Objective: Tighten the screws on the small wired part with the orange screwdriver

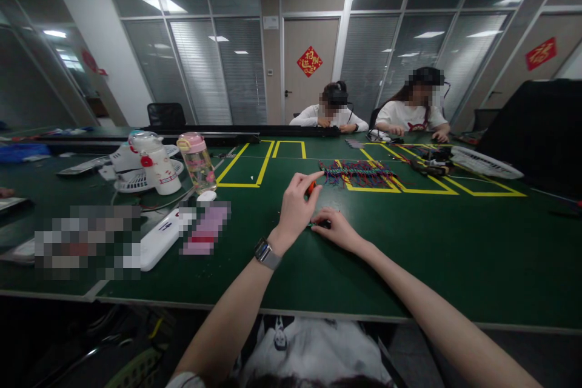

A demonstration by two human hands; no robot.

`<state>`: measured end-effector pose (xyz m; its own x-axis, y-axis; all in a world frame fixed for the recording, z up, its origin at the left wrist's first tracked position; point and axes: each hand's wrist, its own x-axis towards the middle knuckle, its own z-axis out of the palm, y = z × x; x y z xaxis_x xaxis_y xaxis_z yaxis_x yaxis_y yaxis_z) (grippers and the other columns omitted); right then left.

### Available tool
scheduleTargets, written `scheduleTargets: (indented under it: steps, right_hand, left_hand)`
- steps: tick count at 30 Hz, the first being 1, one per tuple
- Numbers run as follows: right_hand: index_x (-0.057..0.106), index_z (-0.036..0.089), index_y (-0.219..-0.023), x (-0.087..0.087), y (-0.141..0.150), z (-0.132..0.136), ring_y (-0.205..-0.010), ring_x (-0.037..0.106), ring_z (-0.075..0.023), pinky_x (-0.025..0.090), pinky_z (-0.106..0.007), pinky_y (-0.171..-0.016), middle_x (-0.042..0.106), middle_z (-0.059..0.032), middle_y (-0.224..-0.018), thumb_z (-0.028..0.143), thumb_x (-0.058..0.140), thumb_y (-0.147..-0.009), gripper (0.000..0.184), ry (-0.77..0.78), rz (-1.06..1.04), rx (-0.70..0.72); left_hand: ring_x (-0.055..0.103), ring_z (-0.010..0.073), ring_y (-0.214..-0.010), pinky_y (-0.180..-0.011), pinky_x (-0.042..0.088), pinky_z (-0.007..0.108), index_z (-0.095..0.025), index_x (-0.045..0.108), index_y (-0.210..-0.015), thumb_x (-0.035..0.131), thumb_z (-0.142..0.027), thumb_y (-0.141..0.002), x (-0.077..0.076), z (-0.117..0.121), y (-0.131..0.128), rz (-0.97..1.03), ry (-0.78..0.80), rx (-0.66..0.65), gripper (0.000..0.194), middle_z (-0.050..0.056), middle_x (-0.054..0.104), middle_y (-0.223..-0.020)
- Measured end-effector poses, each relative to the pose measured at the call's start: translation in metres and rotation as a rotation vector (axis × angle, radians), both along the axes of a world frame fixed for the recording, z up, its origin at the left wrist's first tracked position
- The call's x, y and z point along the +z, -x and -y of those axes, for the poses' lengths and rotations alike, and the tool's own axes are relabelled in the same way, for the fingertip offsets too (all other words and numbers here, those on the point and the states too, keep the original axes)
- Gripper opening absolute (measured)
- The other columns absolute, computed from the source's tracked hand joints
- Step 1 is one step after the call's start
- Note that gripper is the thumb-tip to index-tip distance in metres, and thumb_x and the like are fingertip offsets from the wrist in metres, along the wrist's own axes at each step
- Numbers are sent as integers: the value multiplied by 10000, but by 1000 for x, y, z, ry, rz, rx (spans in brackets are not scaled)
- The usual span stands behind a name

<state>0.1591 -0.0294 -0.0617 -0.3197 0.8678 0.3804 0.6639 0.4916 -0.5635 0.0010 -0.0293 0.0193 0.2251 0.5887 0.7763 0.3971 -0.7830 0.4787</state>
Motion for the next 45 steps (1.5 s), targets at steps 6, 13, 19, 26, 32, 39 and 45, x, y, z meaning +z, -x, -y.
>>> scheduleTargets:
  steps: [6,13,19,26,32,39,45]
  right_hand:
    - [714,176,-883,1,-1,0,-829,579,-195,452,-323,-767,643,-51,-831,206,667,-781,116,2,12,1]
    - [703,173,-878,-1,-2,-1,-839,573,-197,454,-329,-776,641,-56,-855,200,665,-783,106,11,7,14]
    - [704,178,-874,0,-2,0,-821,571,-192,456,-327,-766,643,-55,-859,201,665,-782,103,13,4,16]
    - [708,177,-885,0,-2,0,-829,574,-192,448,-319,-762,636,-55,-857,207,661,-790,110,15,14,6]
    - [703,176,-887,0,-2,0,-828,572,-188,442,-322,-769,642,-52,-863,219,662,-794,110,10,7,18]
    - [705,178,-876,0,-2,0,-833,571,-196,440,-330,-766,645,-53,-853,216,662,-791,103,8,14,13]
    - [703,178,-883,-2,-2,-1,-834,574,-192,447,-327,-770,641,-55,-869,224,662,-793,109,15,-4,18]
  left_hand:
    - [577,150,-928,-844,481,297,-208,544,-1245,384,-212,-950,1,-2,4,13,-46,72,335,68,564,-1058]
    - [563,160,-841,-775,496,307,-227,593,-1155,610,-274,-850,0,-6,5,59,-4,154,308,45,561,-970]
    - [584,148,-948,-823,492,283,-214,504,-1286,404,-189,-946,0,-7,4,117,47,-32,356,71,568,-1068]
    - [566,169,-946,-861,475,325,-235,624,-1159,533,-291,-899,2,-9,5,154,67,75,282,62,550,-1024]
    - [589,144,-840,-767,510,280,-217,654,-1098,566,-268,-877,2,-11,5,204,148,-96,243,42,580,-932]
    - [601,136,-864,-763,520,268,-227,611,-1168,425,-242,-947,3,-8,4,219,213,-260,289,57,594,-994]
    - [576,164,-946,-849,497,318,-227,637,-1119,524,-273,-904,2,-9,4,189,102,-27,247,71,551,-1061]
